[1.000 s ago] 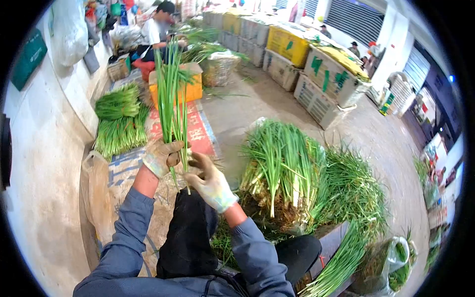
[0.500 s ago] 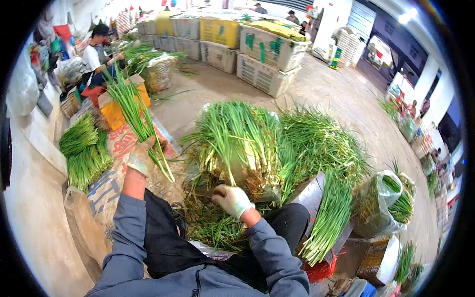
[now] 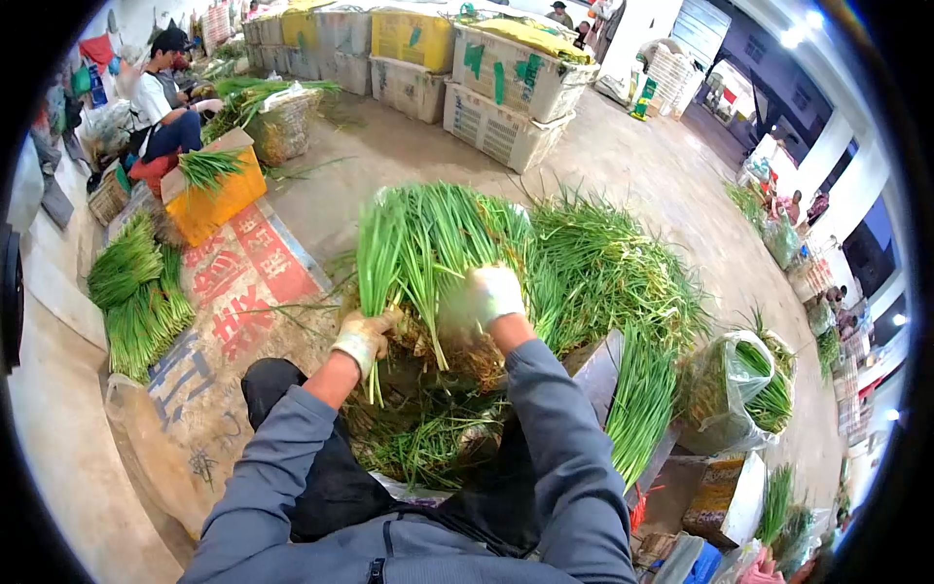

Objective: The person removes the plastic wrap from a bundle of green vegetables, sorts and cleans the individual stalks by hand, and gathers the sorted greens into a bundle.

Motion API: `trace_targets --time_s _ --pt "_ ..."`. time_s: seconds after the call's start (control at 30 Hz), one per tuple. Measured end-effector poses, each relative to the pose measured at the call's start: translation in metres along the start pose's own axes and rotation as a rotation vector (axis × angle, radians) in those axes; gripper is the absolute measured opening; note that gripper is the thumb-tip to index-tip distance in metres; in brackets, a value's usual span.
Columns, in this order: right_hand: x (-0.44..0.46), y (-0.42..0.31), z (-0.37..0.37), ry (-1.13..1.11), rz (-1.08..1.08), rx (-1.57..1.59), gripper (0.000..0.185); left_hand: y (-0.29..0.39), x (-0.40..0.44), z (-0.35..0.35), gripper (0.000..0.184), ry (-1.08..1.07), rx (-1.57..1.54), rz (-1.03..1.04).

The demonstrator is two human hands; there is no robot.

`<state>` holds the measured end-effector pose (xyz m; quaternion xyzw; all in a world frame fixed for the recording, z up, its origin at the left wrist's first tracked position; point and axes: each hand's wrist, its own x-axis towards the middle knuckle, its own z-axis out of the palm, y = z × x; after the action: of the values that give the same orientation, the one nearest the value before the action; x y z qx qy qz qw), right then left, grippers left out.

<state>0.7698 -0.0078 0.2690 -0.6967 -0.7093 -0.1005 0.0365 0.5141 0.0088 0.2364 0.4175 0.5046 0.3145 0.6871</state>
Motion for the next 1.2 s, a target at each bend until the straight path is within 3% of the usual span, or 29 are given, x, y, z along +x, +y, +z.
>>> trace_targets --time_s 0.07,0.1,0.13,0.17,0.2,0.23,0.27,0.33,0.4,0.47,0.5,0.57,0.63,0.67,0.73,0.77,0.87,0.9,0.93,1.03,1.07,1.17,1.2 --pt "-0.029 -0.007 -0.016 0.082 0.145 0.103 0.019 -0.021 0.015 0.009 0.032 0.042 0.116 0.02" --pt "-0.047 -0.035 -0.073 -0.129 0.381 0.436 0.024 -0.026 0.022 0.016 0.033 0.082 0.233 0.067" --pt "-0.06 -0.034 -0.048 -0.127 0.437 0.501 0.026 -0.021 0.02 0.023 0.033 0.073 0.232 0.061" --pt "-0.071 -0.048 -0.065 -0.233 0.354 0.486 0.031 -0.012 0.014 0.029 0.036 0.052 0.331 -0.011" --pt "-0.084 -0.056 -0.045 -0.196 0.446 0.616 0.034 -0.007 0.011 0.035 0.04 0.029 0.434 -0.079" --pt "-0.095 -0.062 -0.028 -0.237 0.536 0.78 0.035 -0.025 0.028 0.037 0.041 0.073 0.548 -0.028" --pt "-0.104 -0.067 -0.002 -0.176 0.48 0.723 0.035 -0.042 0.046 0.039 0.042 0.123 0.664 0.018" --pt "-0.111 -0.081 0.016 -0.24 0.433 0.686 0.036 -0.015 0.016 0.047 0.041 0.005 0.487 -0.011" --pt "-0.117 -0.089 0.038 -0.211 0.392 0.825 0.038 -0.025 0.022 0.046 0.037 0.041 0.588 0.05" --pt "-0.121 -0.093 0.038 -0.227 0.408 0.909 0.038 -0.032 0.022 0.042 0.034 -0.038 0.363 -0.013" --pt "-0.126 -0.092 0.036 -0.198 0.425 0.95 0.038 -0.037 0.02 0.037 0.048 -0.078 0.245 -0.009" --pt "-0.128 -0.096 0.015 -0.16 0.461 1.019 0.038 -0.015 0.0 0.034 0.058 -0.005 0.217 -0.041" --pt "-0.139 -0.112 -0.009 -0.172 0.385 0.886 0.032 -0.014 0.001 0.02 0.083 0.035 0.152 -0.052" --pt "-0.148 -0.129 -0.016 -0.172 0.325 0.798 0.031 0.0 -0.006 0.008 0.081 0.046 0.05 -0.007" --pt "-0.159 -0.149 -0.016 -0.067 0.184 0.72 0.027 0.009 -0.003 -0.007 0.055 -0.004 0.158 0.022" --pt "-0.16 -0.153 -0.017 -0.139 0.171 0.74 0.031 0.013 -0.008 -0.006 0.034 0.049 0.117 0.114" --pt "-0.154 -0.143 -0.038 -0.361 0.219 1.051 0.048 0.012 -0.006 -0.023 0.027 0.041 0.107 0.078" --pt "-0.151 -0.141 -0.002 -0.422 0.301 1.317 0.06 0.013 -0.008 -0.024 0.028 -0.051 0.017 0.085" --pt "-0.143 -0.132 0.015 -0.529 0.254 1.519 0.059 0.017 -0.018 -0.02 0.033 -0.084 -0.032 0.104" --pt "-0.128 -0.139 0.028 -0.385 0.222 1.884 0.053 0.019 -0.021 -0.018 0.034 -0.168 -0.01 0.104" --pt "-0.119 -0.15 0.023 -0.406 0.421 2.288 0.05 0.024 -0.032 -0.015 0.034 -0.201 -0.011 0.126" --pt "-0.117 -0.146 0.0 -0.336 0.54 2.009 0.041 0.023 -0.033 -0.023 0.039 -0.282 0.001 0.133" --pt "-0.12 -0.148 0.006 -0.179 0.529 1.847 0.036 0.02 -0.031 -0.029 0.043 -0.33 0.01 0.115"
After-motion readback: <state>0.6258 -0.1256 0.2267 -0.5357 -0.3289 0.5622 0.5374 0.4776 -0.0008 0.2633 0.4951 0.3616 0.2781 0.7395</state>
